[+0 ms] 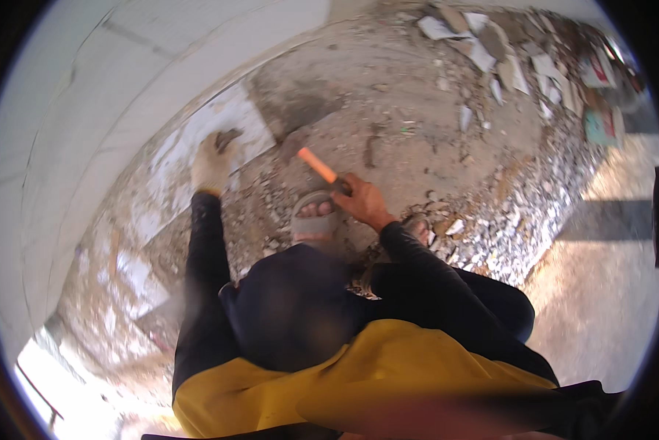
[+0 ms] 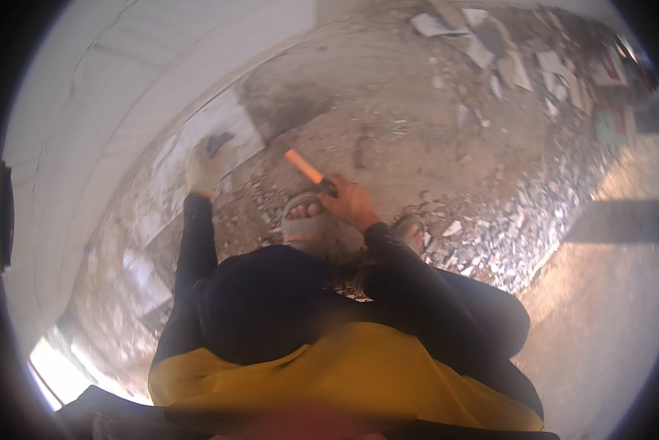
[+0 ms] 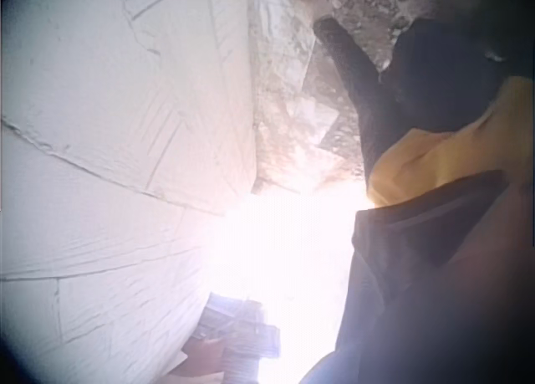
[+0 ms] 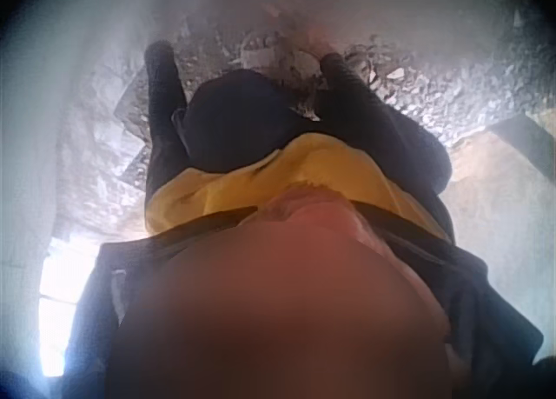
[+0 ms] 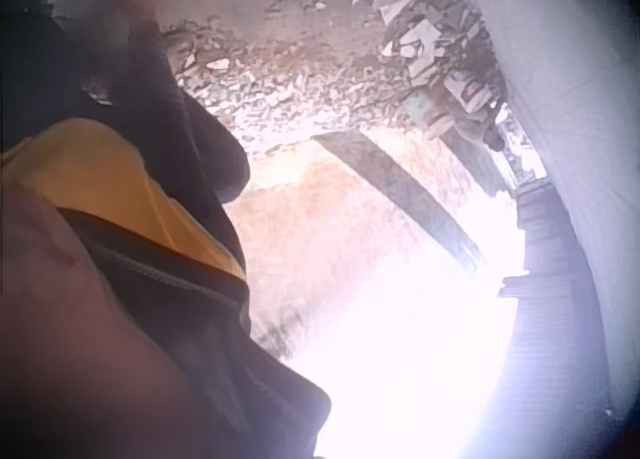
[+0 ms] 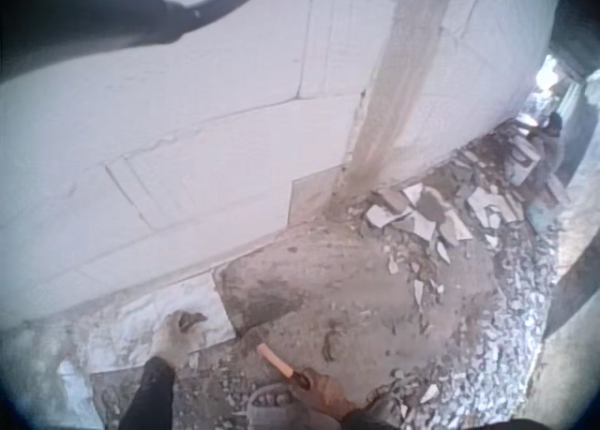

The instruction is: The person uses a hammer to break and remove floor tiles, then clears the resulting debris by hand. The task involves repeated striking of tiles and sweeping broken pieces aside.

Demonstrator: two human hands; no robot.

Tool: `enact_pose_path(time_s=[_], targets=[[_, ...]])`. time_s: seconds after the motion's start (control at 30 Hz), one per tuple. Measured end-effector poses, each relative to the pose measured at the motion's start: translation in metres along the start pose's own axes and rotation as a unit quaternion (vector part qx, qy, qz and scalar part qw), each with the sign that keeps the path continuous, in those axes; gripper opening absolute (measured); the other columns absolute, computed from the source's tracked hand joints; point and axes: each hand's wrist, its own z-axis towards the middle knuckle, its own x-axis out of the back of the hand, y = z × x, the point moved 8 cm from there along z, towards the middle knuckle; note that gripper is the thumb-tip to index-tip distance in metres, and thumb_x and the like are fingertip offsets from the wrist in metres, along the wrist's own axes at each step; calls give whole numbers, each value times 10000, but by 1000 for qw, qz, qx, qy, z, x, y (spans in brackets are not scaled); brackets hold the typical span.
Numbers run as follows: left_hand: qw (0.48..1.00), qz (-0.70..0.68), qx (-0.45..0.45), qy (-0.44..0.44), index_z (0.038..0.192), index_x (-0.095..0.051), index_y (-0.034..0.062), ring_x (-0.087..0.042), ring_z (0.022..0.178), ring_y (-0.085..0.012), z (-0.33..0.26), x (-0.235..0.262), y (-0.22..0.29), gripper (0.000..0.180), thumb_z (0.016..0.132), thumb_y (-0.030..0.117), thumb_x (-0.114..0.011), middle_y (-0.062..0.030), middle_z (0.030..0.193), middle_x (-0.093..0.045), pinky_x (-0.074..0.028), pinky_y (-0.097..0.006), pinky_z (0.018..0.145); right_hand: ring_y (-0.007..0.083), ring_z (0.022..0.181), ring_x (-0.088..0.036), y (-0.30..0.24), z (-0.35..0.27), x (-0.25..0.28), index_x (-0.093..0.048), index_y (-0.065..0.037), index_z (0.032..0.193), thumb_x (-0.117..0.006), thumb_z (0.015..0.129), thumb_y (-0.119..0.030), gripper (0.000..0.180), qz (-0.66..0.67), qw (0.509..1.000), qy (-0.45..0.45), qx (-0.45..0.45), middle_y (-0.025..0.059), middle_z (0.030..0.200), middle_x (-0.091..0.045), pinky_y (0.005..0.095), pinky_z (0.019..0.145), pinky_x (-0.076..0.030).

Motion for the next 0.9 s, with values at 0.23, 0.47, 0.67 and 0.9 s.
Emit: enact_pose_path(time_s=[0.23, 0.47, 0.67, 0.9], targets=[[999, -35, -12, -18, 1268, -762, 94, -782, 999, -349, 35, -46, 64, 393, 1017, 393, -715, -178, 1081, -810, -589, -452, 887, 452, 919, -768, 8, 9, 6, -719, -103, 1245, -796, 926, -466, 489, -66, 997, -44, 9, 203, 995, -791, 541, 822, -599], [947, -229, -208, -81, 1427, -704, 50, -753, 857, -303, 8, -39, 259, 521, 1027, 377, -766, -188, 1103, -803, -588, -427, 807, 455, 923, -768, 19, 2, -10, -688, -76, 1233, -786, 910, -517, 556, -104, 993, -49, -24, 216, 981, -787, 555, 816, -591], [950, -162, -175, -201, 1223, -789, 31, -778, 969, -364, -33, -35, 259, 356, 1002, 310, -778, -180, 1101, -815, -583, -420, 865, 459, 1026, -753, 22, 3, -5, -662, -33, 1278, -775, 920, -558, 645, -127, 988, -85, -8, 256, 1104, -761, 558, 873, -577], [909, -139, -16, -393, 1039, -774, 24, -757, 823, -292, -141, -127, 138, 398, 997, 420, -762, -186, 881, -754, -554, -442, 746, 442, 1040, -752, 28, 1, 15, -721, -112, 1269, -734, 945, -663, 639, -72, 990, -123, -21, 221, 1103, -771, 551, 874, -568]])
